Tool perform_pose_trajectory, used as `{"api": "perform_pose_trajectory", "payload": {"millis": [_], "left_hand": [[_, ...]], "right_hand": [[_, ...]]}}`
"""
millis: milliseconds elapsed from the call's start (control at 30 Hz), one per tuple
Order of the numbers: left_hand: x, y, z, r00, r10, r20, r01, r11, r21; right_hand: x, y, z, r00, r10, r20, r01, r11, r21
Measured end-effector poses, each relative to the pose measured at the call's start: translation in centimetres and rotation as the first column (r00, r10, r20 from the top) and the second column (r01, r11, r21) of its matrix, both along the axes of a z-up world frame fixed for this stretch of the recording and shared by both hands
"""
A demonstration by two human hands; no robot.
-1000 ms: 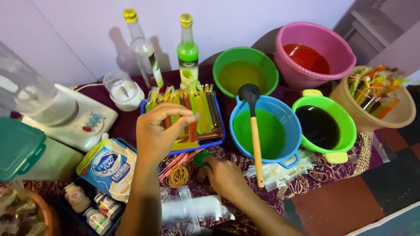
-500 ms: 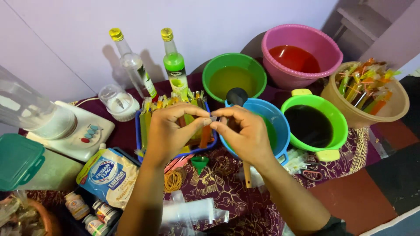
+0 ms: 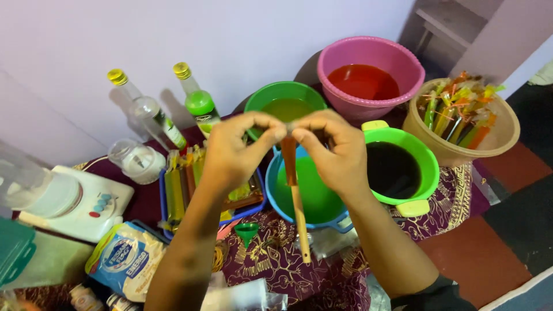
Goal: Filling plastic sleeves with flavored liquid using a funnel and ladle to make ice pops
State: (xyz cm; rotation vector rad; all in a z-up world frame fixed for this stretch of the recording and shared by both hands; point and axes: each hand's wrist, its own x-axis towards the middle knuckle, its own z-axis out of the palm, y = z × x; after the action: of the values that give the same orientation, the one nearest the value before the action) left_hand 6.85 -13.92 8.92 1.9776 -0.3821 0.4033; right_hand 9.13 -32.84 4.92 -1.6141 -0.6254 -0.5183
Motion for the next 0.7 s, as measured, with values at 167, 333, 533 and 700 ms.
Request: {"api": "perform_pose_trajectory", "payload": {"millis": [167,333,533,700], "left_hand": [[4.9,-2.8,1.4,0.991,-0.014,0.134,0.000,0.995,0.102],[10.7,-5.6,1.6,0.996,0.025,0.082,-0.042,0.977,0.209],[17.9,-9.9,0.6,0.998,0.066,-0.002,-0.063,0.966,0.251],[23.2,-13.2,-1.5,0.991,0.103,-0.081,-0.068,0.932,0.355]], "right_hand": [[3.4,-1.8,-3.5,0.961,0.110,-0.253,-0.100,0.994,0.054],[8.6,-1.4,-10.0,0.877,0.253,-0.408,-0.159,0.955,0.249],[11.1,-2.2,-9.7,0.770,0.267,-0.579,-0.136,0.956,0.261],[12.5,-2.3,-9.1,0.700,0.294,-0.651,-0.043,0.927,0.373]]}}
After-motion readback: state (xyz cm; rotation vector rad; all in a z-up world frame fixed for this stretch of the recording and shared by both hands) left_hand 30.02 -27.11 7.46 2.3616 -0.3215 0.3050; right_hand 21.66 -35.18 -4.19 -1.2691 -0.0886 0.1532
